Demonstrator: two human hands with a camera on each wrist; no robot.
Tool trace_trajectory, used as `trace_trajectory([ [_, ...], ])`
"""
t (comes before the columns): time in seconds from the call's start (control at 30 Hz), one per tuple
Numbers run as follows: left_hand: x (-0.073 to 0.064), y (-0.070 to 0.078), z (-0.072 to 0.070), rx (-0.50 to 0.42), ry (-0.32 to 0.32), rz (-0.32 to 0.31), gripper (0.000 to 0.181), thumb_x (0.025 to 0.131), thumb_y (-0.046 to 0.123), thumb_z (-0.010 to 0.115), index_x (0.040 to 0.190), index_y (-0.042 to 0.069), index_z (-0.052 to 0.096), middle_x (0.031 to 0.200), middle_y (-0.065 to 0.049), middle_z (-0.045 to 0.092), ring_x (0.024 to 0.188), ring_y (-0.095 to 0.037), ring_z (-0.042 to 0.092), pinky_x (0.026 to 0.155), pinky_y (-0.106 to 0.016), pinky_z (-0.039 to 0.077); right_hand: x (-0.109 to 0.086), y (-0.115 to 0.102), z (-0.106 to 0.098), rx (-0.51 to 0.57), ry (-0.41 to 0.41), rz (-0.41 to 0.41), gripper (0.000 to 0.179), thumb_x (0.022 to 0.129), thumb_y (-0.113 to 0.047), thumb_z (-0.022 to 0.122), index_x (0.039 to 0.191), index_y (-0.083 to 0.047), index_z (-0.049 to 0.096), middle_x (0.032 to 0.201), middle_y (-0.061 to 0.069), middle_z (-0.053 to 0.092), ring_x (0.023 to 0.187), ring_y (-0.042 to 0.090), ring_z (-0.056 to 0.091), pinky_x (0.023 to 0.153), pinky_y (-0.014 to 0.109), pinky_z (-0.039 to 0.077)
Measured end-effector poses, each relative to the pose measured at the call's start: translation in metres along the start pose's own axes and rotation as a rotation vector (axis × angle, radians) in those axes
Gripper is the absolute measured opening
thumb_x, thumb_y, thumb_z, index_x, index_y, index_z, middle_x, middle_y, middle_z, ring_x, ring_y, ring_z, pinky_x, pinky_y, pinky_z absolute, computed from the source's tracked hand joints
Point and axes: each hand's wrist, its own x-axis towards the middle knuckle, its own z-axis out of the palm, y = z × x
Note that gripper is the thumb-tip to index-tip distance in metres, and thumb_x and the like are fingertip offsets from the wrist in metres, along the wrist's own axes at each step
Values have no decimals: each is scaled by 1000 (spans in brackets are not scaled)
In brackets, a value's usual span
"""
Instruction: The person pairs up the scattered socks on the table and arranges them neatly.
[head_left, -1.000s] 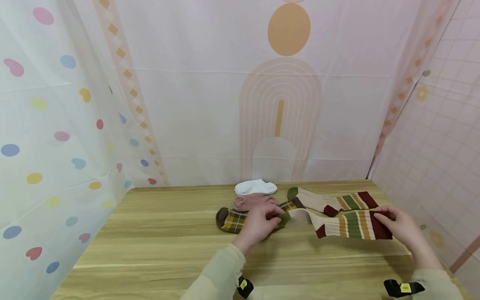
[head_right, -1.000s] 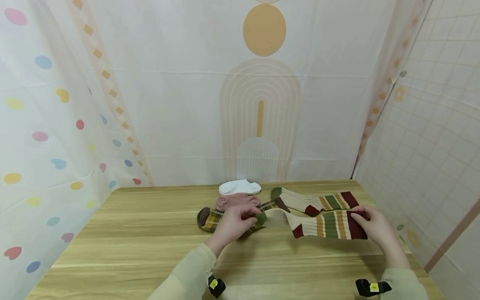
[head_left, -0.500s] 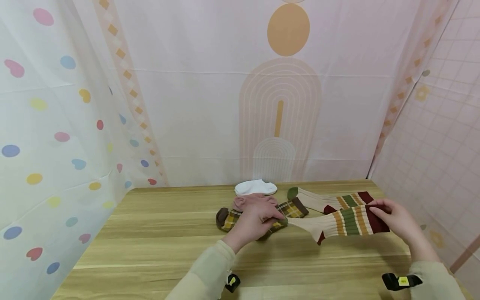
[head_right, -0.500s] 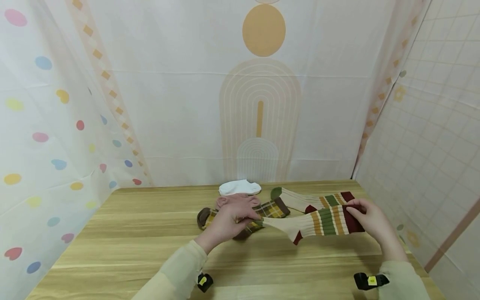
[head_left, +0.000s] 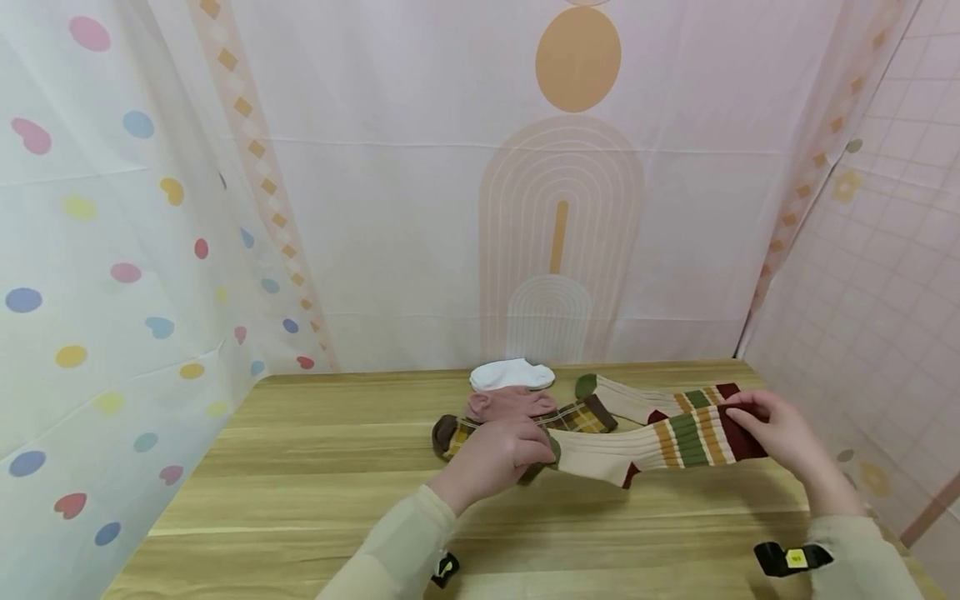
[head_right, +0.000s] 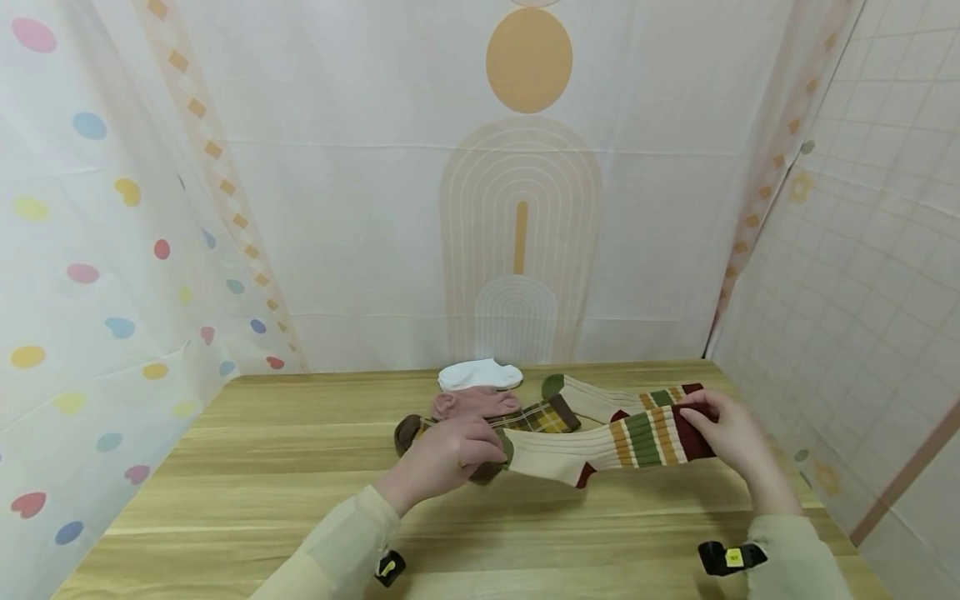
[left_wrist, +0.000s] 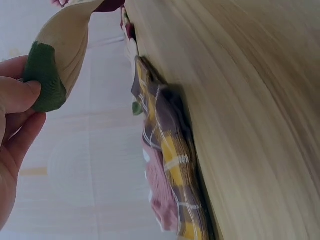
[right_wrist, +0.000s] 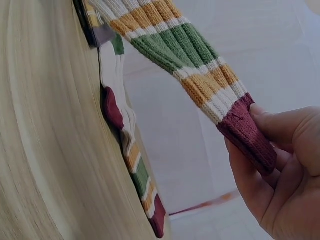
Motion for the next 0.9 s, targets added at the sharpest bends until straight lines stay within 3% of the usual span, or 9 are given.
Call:
trace_trajectory([
  [0.17,-13,-2,-5,116,-43,19,22,76,-3,79,86,17,77,90,6,70,91,-9,64,88,-20,49,-1,-8,6,19,-3,-56,14,98,-5,60,107,5,65,101,21,67,78,2,55,63,25,48],
  [0.3,-24,-4,-8,143,-58,9,21,77,-2,78,85,18,77,91,6,70,92,-9,64,87,-21,50,-1,-13,11,27,-17,-98,11,97,-3,61,105,4,66,99,18,67,76,4,57,62,27,50],
  [0.63,-48,-10,-15,110,37,-17,28,70,-11,78,82,14,77,89,3,70,88,-12,66,84,-23,52,-2,-29,31,-29,-36,-170,8,96,-7,65,103,-8,69,98,5,68,85,9,60,68,30,50],
  [0.9,-72,-15,-24,48,99,-51,33,64,-16,75,84,10,76,90,1,70,86,-15,65,81,-23,52,0,-42,49,4,-37,-250,10,94,-4,66,101,-10,69,102,4,68,95,13,61,76,31,51],
])
